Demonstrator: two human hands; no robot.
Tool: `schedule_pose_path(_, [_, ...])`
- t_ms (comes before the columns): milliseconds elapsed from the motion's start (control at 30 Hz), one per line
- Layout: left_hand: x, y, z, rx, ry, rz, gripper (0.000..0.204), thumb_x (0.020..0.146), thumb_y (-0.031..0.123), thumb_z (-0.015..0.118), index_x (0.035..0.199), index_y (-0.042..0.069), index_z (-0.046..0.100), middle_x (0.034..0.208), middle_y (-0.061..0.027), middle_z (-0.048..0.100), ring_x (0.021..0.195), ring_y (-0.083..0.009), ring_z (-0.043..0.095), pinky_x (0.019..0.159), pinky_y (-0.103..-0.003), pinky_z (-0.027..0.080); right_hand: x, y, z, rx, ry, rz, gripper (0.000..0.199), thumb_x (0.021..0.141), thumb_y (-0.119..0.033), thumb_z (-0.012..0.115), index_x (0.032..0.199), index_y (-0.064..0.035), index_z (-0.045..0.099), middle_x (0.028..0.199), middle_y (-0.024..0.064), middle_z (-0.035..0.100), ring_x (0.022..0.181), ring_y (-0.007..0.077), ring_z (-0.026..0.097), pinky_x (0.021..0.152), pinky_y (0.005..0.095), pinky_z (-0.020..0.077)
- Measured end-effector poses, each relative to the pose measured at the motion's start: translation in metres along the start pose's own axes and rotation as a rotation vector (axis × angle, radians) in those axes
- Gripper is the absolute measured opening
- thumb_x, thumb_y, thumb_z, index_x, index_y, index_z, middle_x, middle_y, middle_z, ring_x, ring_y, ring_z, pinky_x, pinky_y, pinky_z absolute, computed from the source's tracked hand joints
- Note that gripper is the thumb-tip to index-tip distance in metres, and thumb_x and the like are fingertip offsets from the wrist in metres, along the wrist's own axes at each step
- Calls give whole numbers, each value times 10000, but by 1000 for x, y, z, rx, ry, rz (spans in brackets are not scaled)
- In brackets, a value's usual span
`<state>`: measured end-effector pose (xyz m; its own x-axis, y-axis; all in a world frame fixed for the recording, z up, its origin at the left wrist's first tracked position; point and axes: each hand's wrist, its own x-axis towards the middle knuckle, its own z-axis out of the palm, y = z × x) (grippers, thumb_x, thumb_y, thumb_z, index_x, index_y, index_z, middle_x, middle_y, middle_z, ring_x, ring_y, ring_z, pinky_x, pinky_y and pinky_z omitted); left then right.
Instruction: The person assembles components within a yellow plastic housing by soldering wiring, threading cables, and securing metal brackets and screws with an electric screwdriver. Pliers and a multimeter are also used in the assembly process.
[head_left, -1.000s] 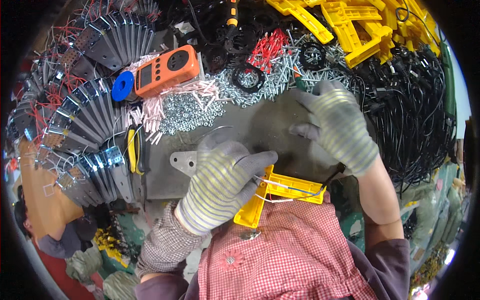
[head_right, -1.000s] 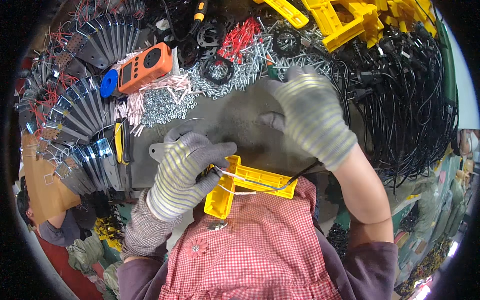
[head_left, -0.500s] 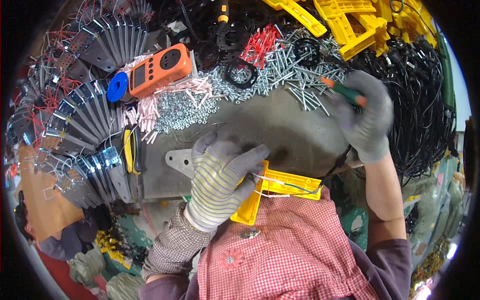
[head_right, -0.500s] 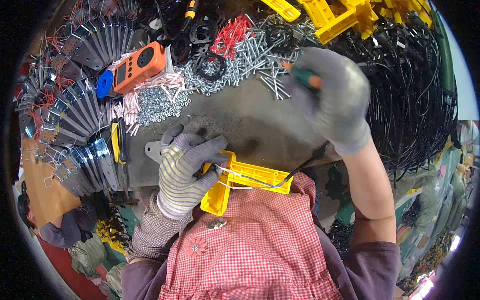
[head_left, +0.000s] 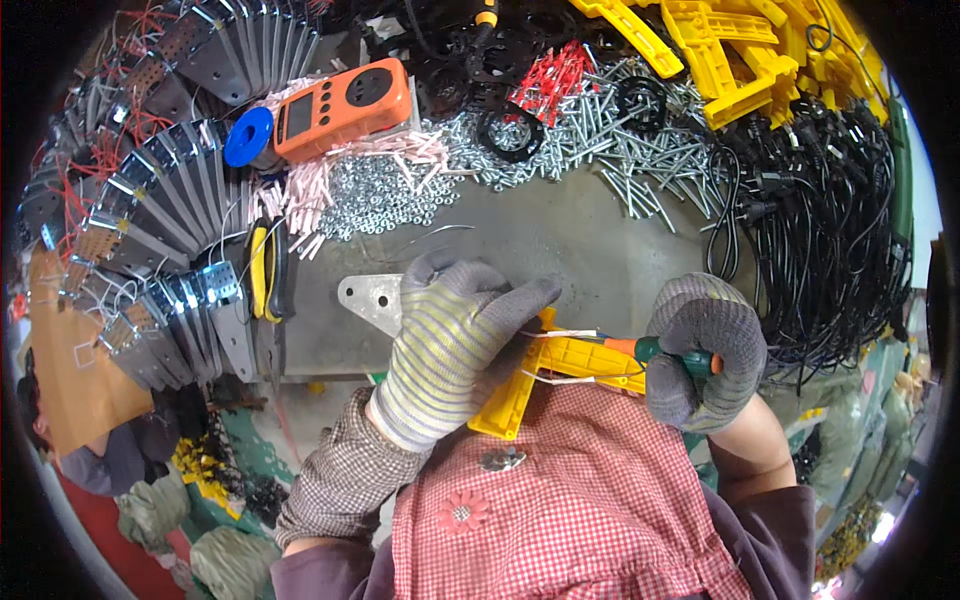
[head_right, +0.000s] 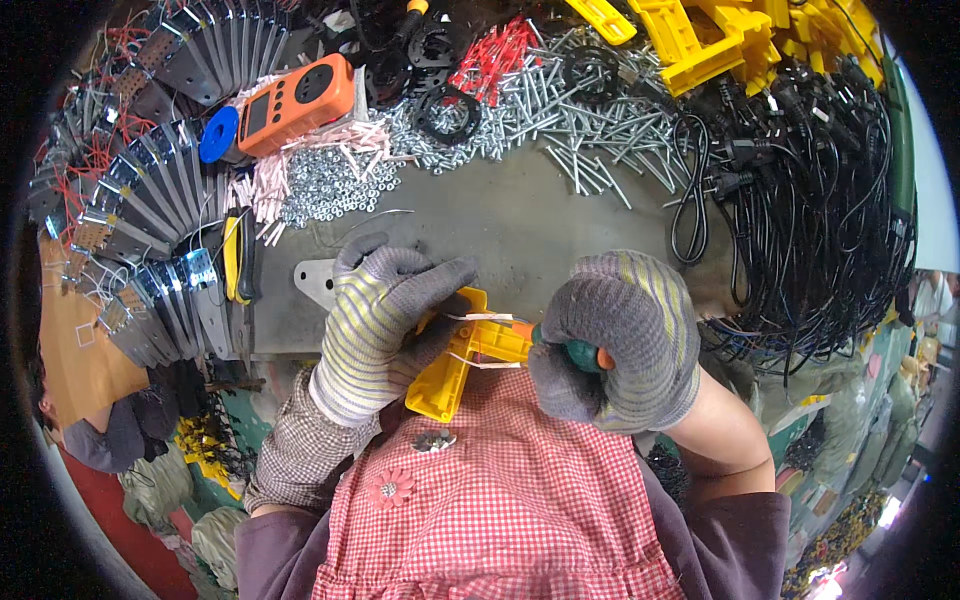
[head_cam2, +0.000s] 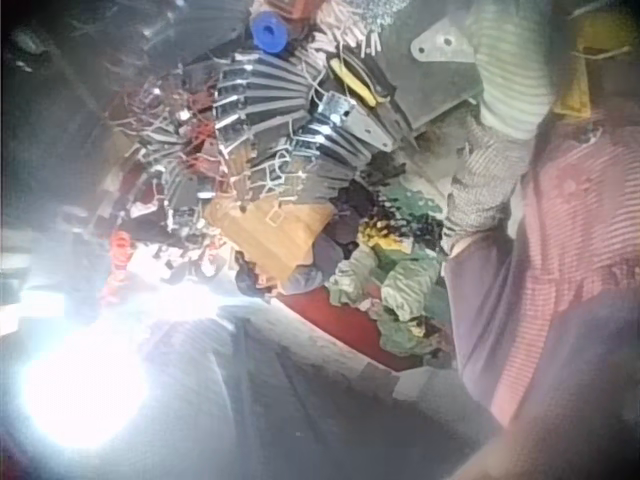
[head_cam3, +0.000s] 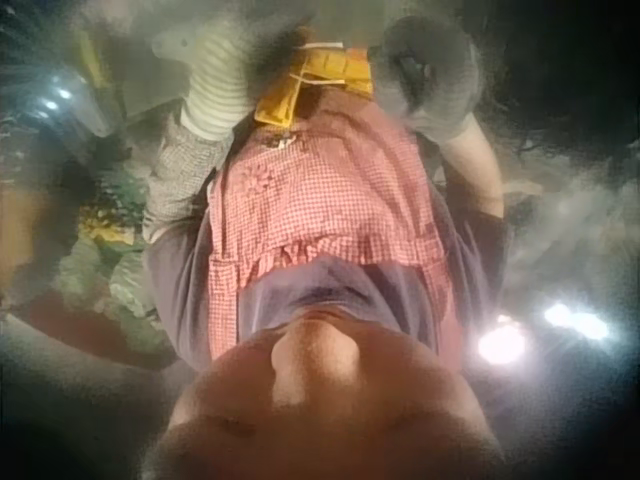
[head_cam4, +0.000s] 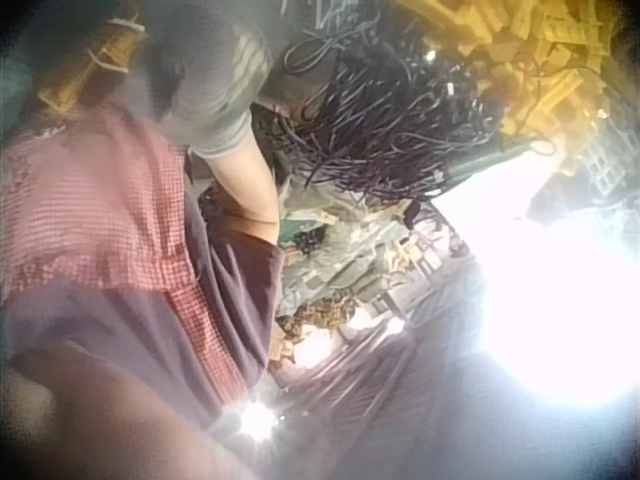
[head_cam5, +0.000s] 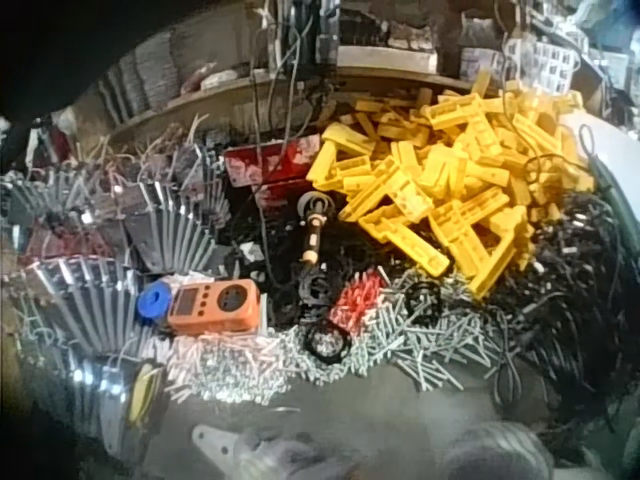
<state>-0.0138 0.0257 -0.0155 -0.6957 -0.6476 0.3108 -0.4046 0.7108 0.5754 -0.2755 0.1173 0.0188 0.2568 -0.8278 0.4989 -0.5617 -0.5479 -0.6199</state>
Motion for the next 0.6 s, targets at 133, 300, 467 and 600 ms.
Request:
schedule_pose_path(133, [-4,-2,1,4,1,-28,485,810,197,859,1280,181,739,1029,-43,707,1003,-282,679,1053,-498,418,8,0,10,-11,-2,-5,294,698,-47,857,958,-55,719,843,96,688,700,327,671,648,437,523])
schedule_pose_path(300, [-1,1,-14,-19,-29,-17,493,818,123,843,1295,134,719,1176,-66,725,1064,-303,690,1046,-494,463,18,-9,2,-70,-28,-28,279,679,-43,847,921,-55,710,818,91,669,670,326,658,617,439,511])
schedule_pose_path(467, [11,-5,-57,-346,194,-178,457,841,-24,756,1284,80,712,1223,-101,714,1173,-299,718,988,-408,580,73,-56,-16,-449,-511,51,270,789,-185,864,984,-98,698,887,49,683,820,250,643,713,415,517])
schedule_pose_path(600, [23,24,-101,-182,221,169,522,904,7,729,1413,104,666,1343,-102,707,1225,-307,691,1065,-387,567,115,-91,4,-895,-870,-200,286,787,-339,870,898,-131,708,878,32,706,895,245,673,754,450,509])
